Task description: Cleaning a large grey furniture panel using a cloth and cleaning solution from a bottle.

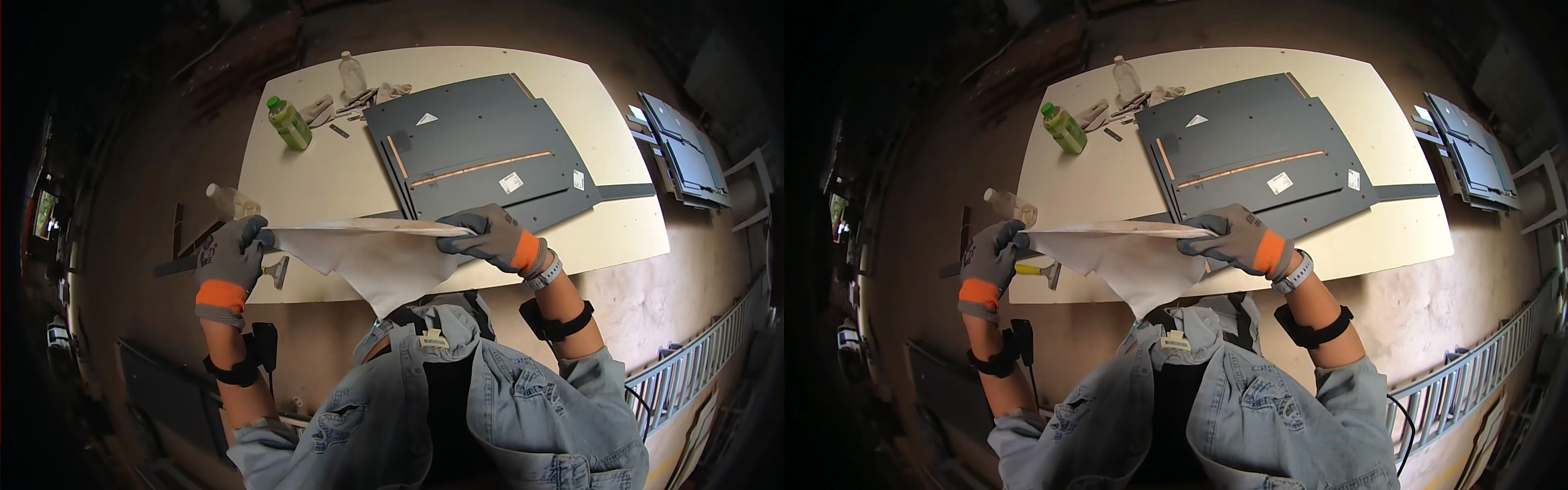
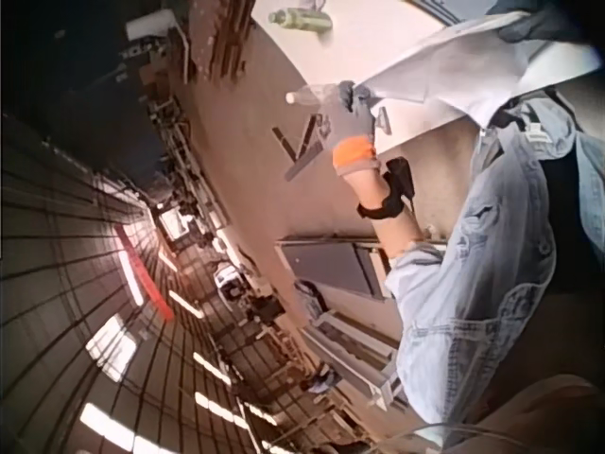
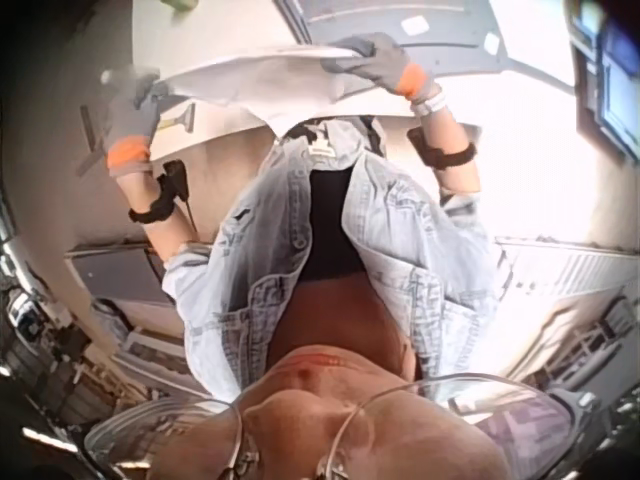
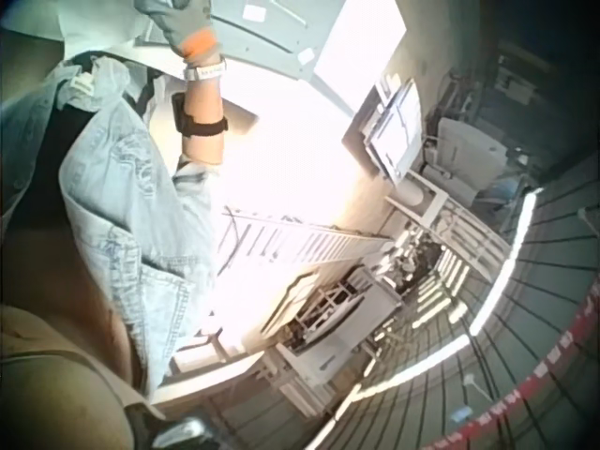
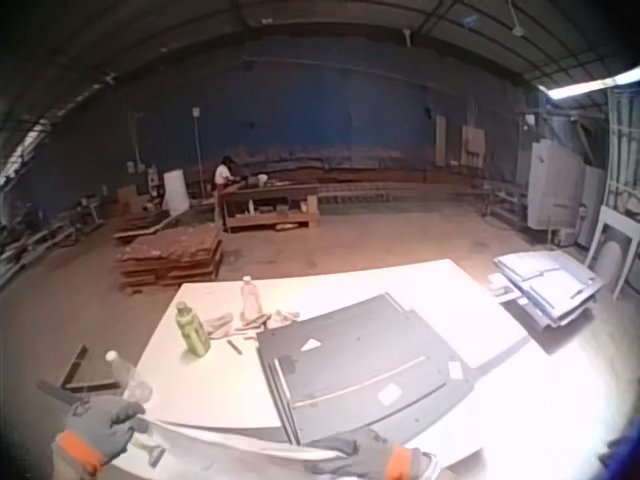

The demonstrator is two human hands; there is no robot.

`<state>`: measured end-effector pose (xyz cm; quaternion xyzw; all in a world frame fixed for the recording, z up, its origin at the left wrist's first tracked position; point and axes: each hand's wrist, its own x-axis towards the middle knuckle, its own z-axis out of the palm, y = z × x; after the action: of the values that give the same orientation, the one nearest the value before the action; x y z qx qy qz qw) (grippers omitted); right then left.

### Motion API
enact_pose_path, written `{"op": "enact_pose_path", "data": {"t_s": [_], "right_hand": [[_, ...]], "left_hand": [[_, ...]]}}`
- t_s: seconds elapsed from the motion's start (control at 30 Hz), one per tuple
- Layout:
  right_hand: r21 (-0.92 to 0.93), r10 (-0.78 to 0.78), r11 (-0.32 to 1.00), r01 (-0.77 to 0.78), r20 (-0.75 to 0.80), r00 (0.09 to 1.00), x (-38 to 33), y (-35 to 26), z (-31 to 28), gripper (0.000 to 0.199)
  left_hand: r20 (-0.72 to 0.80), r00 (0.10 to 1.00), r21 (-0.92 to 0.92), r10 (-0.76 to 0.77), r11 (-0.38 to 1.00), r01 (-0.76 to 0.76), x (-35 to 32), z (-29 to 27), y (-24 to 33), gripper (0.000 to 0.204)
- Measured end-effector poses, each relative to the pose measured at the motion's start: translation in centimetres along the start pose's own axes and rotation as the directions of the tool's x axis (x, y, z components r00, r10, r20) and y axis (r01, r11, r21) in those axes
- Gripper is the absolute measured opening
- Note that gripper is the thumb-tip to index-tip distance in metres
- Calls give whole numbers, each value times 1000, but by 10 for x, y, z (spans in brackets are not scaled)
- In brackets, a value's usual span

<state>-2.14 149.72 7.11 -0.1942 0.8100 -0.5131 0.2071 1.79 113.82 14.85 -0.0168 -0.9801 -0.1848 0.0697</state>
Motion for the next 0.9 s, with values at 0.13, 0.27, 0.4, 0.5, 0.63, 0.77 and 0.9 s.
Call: {"op": "enact_pose_path", "data": {"t_s": [0.13,0.27,0.4,0.5,0.63,0.77,0.9], "right_hand": [[-169,203,970,-177,158,966,-7,-39,-28,44],[31,14,999,-12,-56,998,-7,-16,-46,40],[266,-91,959,97,-38,995,-16,2,-52,35],[659,154,738,-145,46,987,-10,21,-45,33],[719,28,684,123,-194,981,2,19,-22,32],[341,-118,920,194,-232,966,14,20,-18,32],[-45,-353,931,363,-371,859,19,7,5,27]], "left_hand": [[-44,999,-63,21,998,-24,-1,1,8,17],[-39,996,-471,78,878,-87,-13,-5,-16,15],[110,989,-811,100,584,31,-28,-10,-10,18],[157,974,-934,165,346,92,-35,2,-23,28],[243,958,-965,152,138,223,-32,13,-37,28],[233,967,-972,-103,4,235,-36,22,-16,25],[-53,995,-957,-80,288,-28,-39,43,-6,16]]}}
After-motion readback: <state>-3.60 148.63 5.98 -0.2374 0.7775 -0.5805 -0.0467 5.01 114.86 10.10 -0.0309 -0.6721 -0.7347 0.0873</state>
